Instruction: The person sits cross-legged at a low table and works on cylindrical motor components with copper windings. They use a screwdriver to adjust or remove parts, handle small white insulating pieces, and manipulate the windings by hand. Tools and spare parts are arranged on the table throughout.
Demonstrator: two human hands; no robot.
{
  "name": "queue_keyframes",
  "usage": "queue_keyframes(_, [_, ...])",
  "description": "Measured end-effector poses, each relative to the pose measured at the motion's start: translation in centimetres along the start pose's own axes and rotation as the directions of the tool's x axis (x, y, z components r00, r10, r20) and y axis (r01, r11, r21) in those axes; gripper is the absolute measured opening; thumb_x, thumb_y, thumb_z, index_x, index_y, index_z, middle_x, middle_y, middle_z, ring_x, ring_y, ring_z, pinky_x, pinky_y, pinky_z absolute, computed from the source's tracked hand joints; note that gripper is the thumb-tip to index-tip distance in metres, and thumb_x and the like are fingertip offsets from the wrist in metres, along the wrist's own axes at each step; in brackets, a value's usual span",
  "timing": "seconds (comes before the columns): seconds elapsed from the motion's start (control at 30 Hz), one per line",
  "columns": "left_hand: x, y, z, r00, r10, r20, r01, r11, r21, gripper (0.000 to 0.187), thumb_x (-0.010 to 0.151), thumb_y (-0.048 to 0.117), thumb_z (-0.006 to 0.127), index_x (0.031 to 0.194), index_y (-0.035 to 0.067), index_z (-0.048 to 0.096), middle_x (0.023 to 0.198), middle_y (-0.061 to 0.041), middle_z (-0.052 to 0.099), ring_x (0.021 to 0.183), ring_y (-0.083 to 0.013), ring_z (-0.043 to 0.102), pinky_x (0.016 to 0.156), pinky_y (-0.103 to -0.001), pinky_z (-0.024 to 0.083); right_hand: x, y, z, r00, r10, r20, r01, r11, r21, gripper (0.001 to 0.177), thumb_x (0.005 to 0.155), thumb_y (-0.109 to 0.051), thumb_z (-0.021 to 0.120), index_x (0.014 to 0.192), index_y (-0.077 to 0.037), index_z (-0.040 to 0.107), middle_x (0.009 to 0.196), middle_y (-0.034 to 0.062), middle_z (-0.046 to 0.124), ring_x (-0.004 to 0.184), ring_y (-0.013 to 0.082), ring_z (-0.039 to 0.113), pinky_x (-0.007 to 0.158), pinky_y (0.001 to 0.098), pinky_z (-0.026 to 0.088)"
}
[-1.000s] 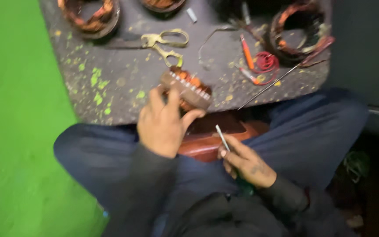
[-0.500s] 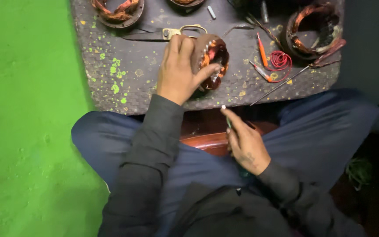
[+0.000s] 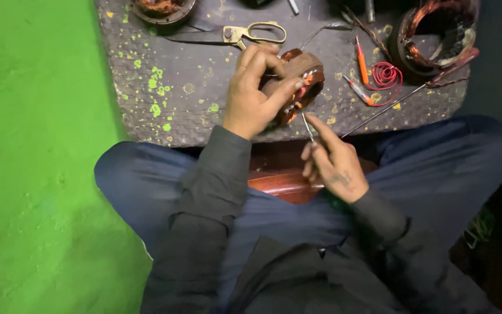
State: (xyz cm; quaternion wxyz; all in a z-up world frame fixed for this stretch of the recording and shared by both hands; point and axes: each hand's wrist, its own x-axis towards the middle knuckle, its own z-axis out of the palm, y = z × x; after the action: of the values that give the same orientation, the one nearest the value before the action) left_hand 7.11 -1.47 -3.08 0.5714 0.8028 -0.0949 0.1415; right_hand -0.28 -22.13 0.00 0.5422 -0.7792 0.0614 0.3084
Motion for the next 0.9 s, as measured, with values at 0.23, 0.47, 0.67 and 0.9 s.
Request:
queue_keyframes(0.23, [0.1,0.4,0.3,0.998,-0.050,0.023,0.051,0.998,-0.049,0.028,0.089,0.015,0.085,0.103,0.006,0.063,0.125,-0.012,0.065,0.118,-0.0261,0.068,0.101,-0.036,0.055,2.2,0.5,0.2,0.995,0.012,0.101,-0.017,0.999,0.043,0.058,0.100,-0.002,0.040,0.156,-0.016,0.044,0.080,0.0069,0.067,0.059,0.0132,0.069,0.054,0.0287,0.060])
queue_keyframes(0.47, [0.2,0.4,0.2,0.995,-0.091,0.043,0.095,0.990,-0.107,0.027,0.086,0.010,0.085,0.102,0.006,0.063,0.125,-0.012,0.068,0.119,-0.0250,0.070,0.104,-0.036,0.056,2.5,-2.0,0.0,0.982,0.103,0.155,-0.081,0.987,-0.142,0.058,0.098,-0.010,0.048,0.155,-0.021,0.042,0.075,0.0074,0.069,0.058,0.0146,0.071,0.056,0.0321,0.061])
queue_keyframes(0.67, [-0.2,0.5,-0.4,0.996,-0.043,0.079,0.049,0.996,-0.074,0.028,0.085,0.004,0.081,0.106,0.005,0.064,0.129,-0.012,0.067,0.125,-0.0260,0.068,0.106,-0.036,0.055,1.6,-1.0,0.7,0.972,-0.228,0.061,0.232,0.868,-0.439,0.056,0.100,-0.017,0.057,0.155,-0.018,0.045,0.078,0.0243,0.069,0.071,0.0382,0.070,0.066,0.0455,0.056])
queue_keyframes(0.9, [-0.2,0.4,-0.5,0.995,-0.029,0.094,0.035,0.998,-0.060,0.030,0.086,0.004,0.080,0.110,0.005,0.062,0.122,-0.010,0.066,0.106,-0.0203,0.069,0.093,-0.030,0.059,1.8,0.1,0.8,0.990,-0.144,-0.004,0.127,0.885,-0.448,0.049,0.100,-0.018,0.054,0.148,-0.020,0.052,0.071,0.0249,0.067,0.070,0.0436,0.070,0.069,0.0510,0.053])
